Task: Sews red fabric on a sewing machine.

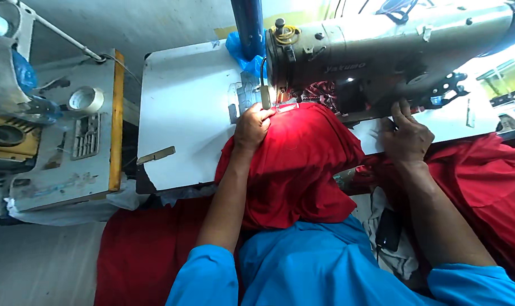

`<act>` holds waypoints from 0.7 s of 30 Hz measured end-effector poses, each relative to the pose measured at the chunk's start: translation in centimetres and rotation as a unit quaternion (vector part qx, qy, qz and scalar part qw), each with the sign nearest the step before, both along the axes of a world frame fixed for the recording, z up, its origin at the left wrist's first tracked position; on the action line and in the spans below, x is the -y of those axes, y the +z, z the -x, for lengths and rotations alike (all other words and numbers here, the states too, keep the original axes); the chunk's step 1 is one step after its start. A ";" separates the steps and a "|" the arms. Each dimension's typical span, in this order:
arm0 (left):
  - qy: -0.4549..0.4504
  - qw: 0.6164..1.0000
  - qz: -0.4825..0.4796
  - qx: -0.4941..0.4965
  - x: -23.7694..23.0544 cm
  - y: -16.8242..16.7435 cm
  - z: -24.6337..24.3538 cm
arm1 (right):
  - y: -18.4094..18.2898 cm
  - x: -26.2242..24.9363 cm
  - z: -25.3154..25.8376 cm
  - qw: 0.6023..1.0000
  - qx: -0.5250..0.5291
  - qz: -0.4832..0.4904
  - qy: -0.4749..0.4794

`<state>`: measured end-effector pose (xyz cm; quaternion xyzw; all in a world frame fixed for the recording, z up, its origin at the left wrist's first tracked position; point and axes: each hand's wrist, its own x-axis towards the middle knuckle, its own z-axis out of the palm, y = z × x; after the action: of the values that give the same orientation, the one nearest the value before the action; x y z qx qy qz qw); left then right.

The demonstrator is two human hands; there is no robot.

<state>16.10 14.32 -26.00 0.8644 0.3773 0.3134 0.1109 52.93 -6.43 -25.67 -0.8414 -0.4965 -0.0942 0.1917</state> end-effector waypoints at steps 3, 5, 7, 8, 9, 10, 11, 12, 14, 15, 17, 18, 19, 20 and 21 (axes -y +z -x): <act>0.001 1.000 0.004 -0.002 0.1 -0.1 0.0 | 0.2 0.1 0.3 1.000 -0.003 0.004 -0.004; 0.002 1.000 0.006 0.001 0.0 -0.1 0.0 | 0.4 0.0 0.3 1.000 -0.006 0.004 -0.003; -0.001 1.000 0.003 0.007 0.0 0.0 0.0 | 0.3 0.0 0.3 1.000 -0.004 -0.004 0.005; -0.004 1.000 0.001 0.009 0.0 0.0 0.0 | 0.3 0.1 0.3 1.000 -0.003 -0.013 0.011; -0.006 1.000 0.001 0.010 0.1 0.0 0.0 | 0.1 0.2 0.3 1.000 0.000 -0.025 0.014; -0.007 1.000 0.001 0.008 0.1 0.0 0.0 | 0.0 0.4 0.3 0.999 0.005 -0.040 0.015; -0.006 1.000 0.002 0.007 0.1 0.0 0.0 | -0.2 0.4 0.3 0.998 0.014 -0.058 0.014; -0.003 1.000 0.004 0.006 0.1 0.0 0.0 | -0.3 0.3 0.2 0.997 0.021 -0.072 0.013; -0.001 1.000 0.004 0.009 0.0 -0.1 0.0 | -0.5 0.1 0.1 0.996 0.019 -0.091 0.008; -0.003 1.000 0.002 0.011 0.0 -0.1 0.0 | -0.6 0.1 0.1 0.995 0.018 -0.095 0.004; -0.004 1.000 0.000 0.010 0.0 -0.2 0.0 | -0.9 0.1 -0.1 0.995 0.022 -0.097 0.002; -0.002 1.000 0.000 0.010 0.0 -0.2 0.0 | -1.0 0.1 -0.1 0.995 0.024 -0.096 0.003; -0.001 1.000 0.003 0.011 0.0 -0.1 0.0 | -1.0 0.2 -0.2 0.995 0.023 -0.093 0.005; -0.001 1.000 0.004 0.011 0.1 -0.1 0.0 | -0.9 0.3 -0.1 0.996 0.020 -0.090 0.007; -0.001 1.000 0.005 0.012 0.1 -0.1 -0.1 | -0.8 0.3 -0.1 0.996 0.016 -0.090 0.009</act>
<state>16.16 14.20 -26.13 0.8603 0.3768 0.3219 0.1196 53.04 -6.70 -26.46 -0.8148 -0.4965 -0.1505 0.2589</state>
